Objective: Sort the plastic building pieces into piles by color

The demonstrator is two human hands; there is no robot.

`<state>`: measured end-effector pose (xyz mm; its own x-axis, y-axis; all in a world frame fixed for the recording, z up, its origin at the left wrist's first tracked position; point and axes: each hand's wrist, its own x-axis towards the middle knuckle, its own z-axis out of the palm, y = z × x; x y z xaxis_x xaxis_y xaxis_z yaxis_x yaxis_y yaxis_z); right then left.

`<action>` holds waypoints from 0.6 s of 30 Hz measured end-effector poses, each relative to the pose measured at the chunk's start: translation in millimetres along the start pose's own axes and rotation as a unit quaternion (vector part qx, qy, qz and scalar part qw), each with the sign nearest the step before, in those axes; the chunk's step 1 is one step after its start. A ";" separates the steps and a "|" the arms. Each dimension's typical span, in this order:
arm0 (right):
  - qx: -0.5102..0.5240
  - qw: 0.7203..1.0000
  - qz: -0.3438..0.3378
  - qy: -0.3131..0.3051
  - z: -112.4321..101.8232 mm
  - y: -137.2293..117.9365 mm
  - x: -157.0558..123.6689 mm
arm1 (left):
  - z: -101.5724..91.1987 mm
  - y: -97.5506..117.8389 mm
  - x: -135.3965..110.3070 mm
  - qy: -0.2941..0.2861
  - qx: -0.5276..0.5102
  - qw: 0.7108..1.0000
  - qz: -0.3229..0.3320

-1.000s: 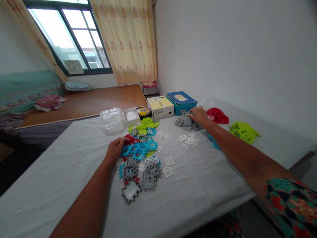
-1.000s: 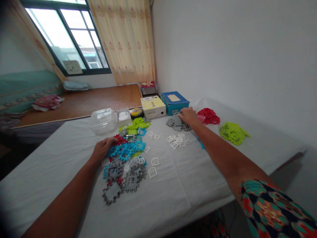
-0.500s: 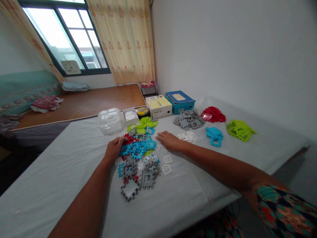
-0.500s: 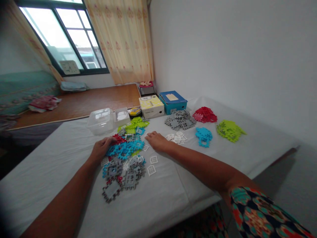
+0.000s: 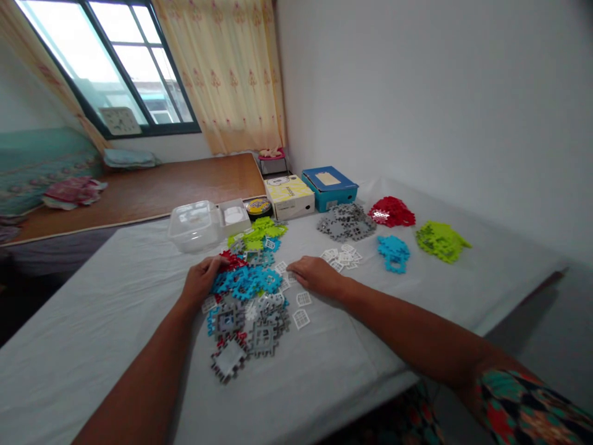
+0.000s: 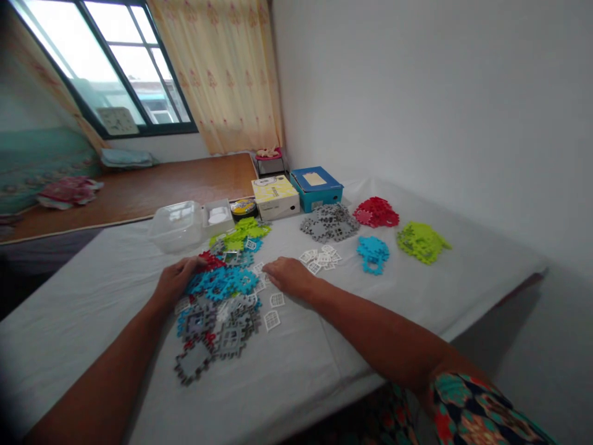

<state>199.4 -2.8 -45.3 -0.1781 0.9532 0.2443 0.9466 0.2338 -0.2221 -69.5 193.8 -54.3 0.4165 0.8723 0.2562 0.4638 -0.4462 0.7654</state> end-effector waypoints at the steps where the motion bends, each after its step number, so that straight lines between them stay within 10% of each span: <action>1: 0.004 1.000 0.017 0.011 -1.0 2.3 -0.2 | 0.3 0.4 -0.3 0.001 -0.001 1.000 0.000; 9: 0.164 0.972 0.140 0.096 -23.5 42.4 -4.3 | 3.0 1.1 -1.1 0.010 0.012 1.000 0.011; 18: -0.006 0.985 0.118 0.124 -35.8 60.7 -19.4 | 3.0 6.5 -4.3 -0.001 0.014 1.000 0.016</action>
<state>270.0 -14.0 -29.7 0.1169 0.9045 0.4101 0.9570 0.0078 -0.2899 -66.0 186.5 -52.2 0.4331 0.8571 0.2791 0.4716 -0.4793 0.7402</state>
